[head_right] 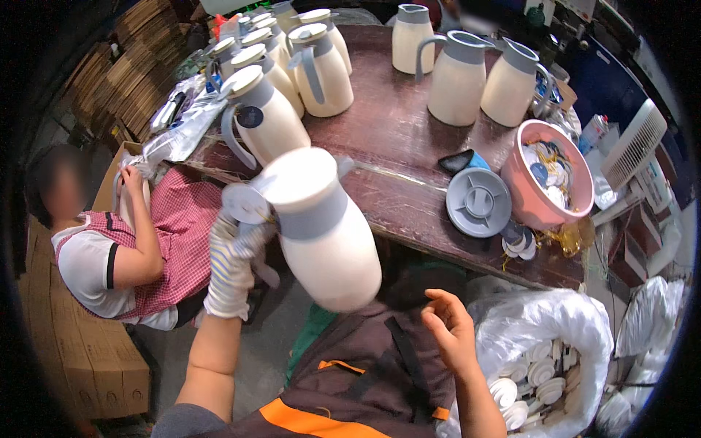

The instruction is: The person assembles white plastic pitchers by inserting a lid and securing it with a rubber band. They repeatedly pick up a pitcher, place a lid on top, and wrap a rubber band around the handle and lid to hold it in place. Completed pitchers are placed on the table.

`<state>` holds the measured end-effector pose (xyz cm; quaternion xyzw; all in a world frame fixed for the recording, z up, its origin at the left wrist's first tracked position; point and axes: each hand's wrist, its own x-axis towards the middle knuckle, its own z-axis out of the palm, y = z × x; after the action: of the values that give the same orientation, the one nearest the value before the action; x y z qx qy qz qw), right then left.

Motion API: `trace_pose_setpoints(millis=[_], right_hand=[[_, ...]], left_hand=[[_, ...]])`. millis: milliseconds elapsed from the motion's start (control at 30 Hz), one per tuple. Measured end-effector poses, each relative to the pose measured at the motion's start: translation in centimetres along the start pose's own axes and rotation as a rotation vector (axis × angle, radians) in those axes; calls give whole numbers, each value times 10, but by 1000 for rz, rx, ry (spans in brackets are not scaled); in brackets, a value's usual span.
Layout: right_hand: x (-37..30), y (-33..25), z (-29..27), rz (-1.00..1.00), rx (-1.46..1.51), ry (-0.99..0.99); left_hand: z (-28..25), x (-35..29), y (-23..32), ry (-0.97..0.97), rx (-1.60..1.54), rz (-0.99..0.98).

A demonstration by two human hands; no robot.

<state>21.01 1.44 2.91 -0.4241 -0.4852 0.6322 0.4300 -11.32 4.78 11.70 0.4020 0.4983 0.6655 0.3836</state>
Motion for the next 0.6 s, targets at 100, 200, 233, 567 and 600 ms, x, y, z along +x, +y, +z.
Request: trace_pose_setpoints(millis=[100,200,233,567,600], right_hand=[[0,4,1,56,-3,9],[-1,16,7,44,-15,38],[-1,20,6,39,-50,69],[-5,36,-17,79,-43,175],[-6,37,-18,90,-52,178]], left_hand=[[-22,40,-10,161,-75,265],[-33,73,-28,330,142,277],[-37,83,-35,399,236,296],[-33,77,-132,430,122,253],[-31,68,-142,457,267,221]])
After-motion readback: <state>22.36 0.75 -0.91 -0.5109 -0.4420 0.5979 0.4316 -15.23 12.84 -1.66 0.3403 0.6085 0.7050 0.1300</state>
